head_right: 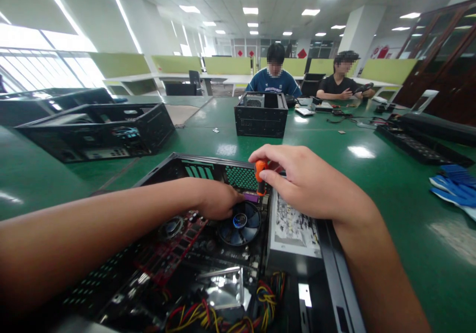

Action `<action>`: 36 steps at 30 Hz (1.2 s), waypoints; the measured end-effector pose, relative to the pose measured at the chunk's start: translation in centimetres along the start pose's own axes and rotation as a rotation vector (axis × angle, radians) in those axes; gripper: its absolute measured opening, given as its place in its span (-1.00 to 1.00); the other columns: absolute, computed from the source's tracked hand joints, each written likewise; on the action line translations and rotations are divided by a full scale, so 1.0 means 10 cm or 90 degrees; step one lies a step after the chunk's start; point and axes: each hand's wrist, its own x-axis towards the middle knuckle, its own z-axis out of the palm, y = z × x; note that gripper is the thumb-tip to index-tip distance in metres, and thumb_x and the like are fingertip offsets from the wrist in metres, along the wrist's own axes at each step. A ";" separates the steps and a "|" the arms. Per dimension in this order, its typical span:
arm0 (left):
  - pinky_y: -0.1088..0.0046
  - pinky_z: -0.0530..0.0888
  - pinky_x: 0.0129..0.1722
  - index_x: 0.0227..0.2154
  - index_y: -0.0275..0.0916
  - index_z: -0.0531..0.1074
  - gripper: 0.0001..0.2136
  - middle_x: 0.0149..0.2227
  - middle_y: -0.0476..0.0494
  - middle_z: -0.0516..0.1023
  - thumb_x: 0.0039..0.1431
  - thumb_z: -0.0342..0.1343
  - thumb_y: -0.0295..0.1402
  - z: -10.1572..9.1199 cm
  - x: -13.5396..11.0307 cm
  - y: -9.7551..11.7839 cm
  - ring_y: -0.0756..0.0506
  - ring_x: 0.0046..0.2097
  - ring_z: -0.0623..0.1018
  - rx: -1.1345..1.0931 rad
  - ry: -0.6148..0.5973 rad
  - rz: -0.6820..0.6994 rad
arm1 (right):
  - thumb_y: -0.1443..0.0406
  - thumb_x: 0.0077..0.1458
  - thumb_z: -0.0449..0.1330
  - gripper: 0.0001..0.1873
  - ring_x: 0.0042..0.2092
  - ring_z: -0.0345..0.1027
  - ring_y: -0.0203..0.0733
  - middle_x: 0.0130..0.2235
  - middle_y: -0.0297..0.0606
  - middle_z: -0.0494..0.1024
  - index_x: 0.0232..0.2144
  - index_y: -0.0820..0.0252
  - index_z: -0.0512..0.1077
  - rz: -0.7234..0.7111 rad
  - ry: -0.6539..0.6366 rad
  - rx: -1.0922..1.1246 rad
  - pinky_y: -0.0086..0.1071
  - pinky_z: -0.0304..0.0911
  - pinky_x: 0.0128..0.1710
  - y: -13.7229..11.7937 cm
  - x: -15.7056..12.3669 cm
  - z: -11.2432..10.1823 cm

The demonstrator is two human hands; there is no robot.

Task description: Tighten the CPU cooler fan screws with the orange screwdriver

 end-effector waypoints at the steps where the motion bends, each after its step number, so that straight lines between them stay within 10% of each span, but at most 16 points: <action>1: 0.27 0.54 -0.04 0.24 -0.31 0.47 -0.53 0.11 -0.41 0.64 0.30 0.05 -0.37 0.00 0.00 0.00 -0.30 0.03 0.65 -0.002 0.002 -0.001 | 0.41 0.26 0.16 -0.68 -0.06 0.60 -0.09 -0.01 -0.19 0.70 0.02 0.16 0.56 0.000 -0.001 -0.001 -0.30 0.46 -0.10 0.00 0.00 0.00; 16: 0.24 0.54 -0.05 0.27 -0.35 0.44 -0.52 0.11 -0.43 0.63 0.32 0.04 -0.40 0.02 0.02 -0.01 -0.33 0.02 0.65 -0.017 -0.007 0.016 | 0.21 0.25 0.31 -0.87 -0.26 0.53 -0.15 -0.23 -0.27 0.68 -0.19 0.12 0.57 -0.016 -0.024 -0.002 -0.31 0.36 -0.24 -0.03 0.03 -0.01; 23: 0.18 0.55 -0.04 0.29 -0.39 0.42 -0.50 0.09 -0.48 0.64 0.32 0.04 -0.41 0.02 0.02 -0.02 -0.36 0.01 0.66 -0.024 -0.004 0.015 | 0.37 0.30 0.15 -0.64 0.05 0.57 -0.02 0.09 -0.15 0.67 0.10 0.14 0.52 -0.015 -0.021 -0.023 -0.24 0.43 -0.02 0.02 0.02 0.03; 36: 0.20 0.55 -0.03 0.33 -0.29 0.39 -0.44 0.09 -0.41 0.65 0.26 0.11 -0.41 0.02 0.04 -0.04 -0.35 0.02 0.65 -0.059 0.004 0.021 | 0.33 0.36 0.17 -0.73 -0.01 0.56 -0.15 0.01 -0.35 0.67 0.05 0.03 0.52 -0.045 -0.041 0.090 -0.33 0.40 -0.05 -0.09 -0.11 -0.10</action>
